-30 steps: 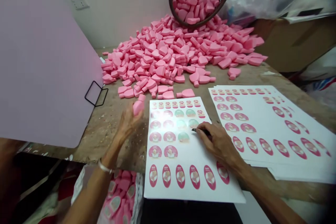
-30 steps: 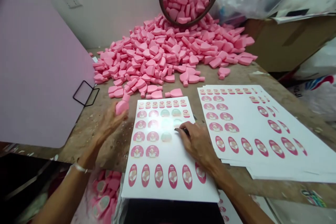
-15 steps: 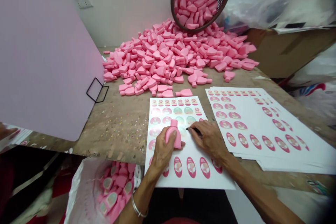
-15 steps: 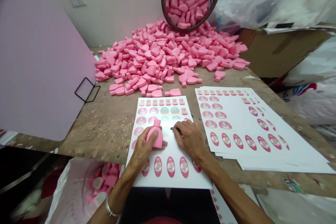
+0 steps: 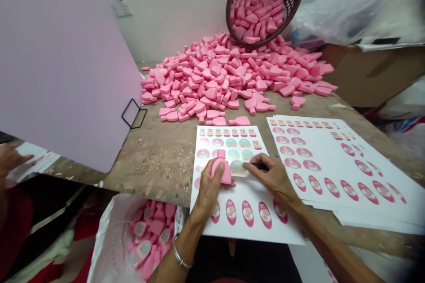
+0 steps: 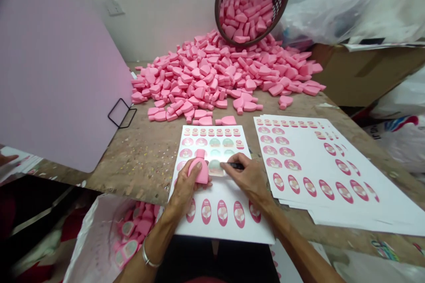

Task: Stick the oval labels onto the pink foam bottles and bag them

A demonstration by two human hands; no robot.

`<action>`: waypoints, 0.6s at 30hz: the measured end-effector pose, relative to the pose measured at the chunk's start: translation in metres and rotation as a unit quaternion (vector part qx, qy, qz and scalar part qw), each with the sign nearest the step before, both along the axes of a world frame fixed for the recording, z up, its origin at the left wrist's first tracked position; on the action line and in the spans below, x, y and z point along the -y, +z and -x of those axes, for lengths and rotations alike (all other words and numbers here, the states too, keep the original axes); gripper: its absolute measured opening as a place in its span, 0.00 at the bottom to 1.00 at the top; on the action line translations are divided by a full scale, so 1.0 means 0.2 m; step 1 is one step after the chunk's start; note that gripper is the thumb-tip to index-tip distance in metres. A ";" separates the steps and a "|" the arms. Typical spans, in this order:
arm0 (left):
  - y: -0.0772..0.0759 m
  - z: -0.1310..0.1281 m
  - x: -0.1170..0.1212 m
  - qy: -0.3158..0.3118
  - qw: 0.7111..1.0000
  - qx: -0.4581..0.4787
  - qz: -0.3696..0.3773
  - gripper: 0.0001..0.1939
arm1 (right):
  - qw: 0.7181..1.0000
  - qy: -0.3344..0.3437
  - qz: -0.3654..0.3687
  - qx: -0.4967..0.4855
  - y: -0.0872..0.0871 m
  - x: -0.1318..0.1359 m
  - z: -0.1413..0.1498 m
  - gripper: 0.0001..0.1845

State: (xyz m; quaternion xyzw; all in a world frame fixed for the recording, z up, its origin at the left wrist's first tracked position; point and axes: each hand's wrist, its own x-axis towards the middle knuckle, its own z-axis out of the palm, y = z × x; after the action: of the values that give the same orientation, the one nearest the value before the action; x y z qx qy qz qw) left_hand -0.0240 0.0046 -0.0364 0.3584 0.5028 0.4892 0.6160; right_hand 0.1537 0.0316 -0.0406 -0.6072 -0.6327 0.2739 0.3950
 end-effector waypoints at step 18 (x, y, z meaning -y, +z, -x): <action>0.15 -0.01 0.05 0.017 0.975 0.217 0.035 0.27 | 0.995 0.056 -0.054 -0.061 0.21 0.11 0.17 0.11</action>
State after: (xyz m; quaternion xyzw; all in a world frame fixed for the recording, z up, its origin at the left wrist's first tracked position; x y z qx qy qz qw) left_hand -0.0228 -0.0055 -0.0054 0.2137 0.3802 0.5477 0.7140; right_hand 0.1190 0.0088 0.0012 -0.5306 -0.6543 0.2972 0.4494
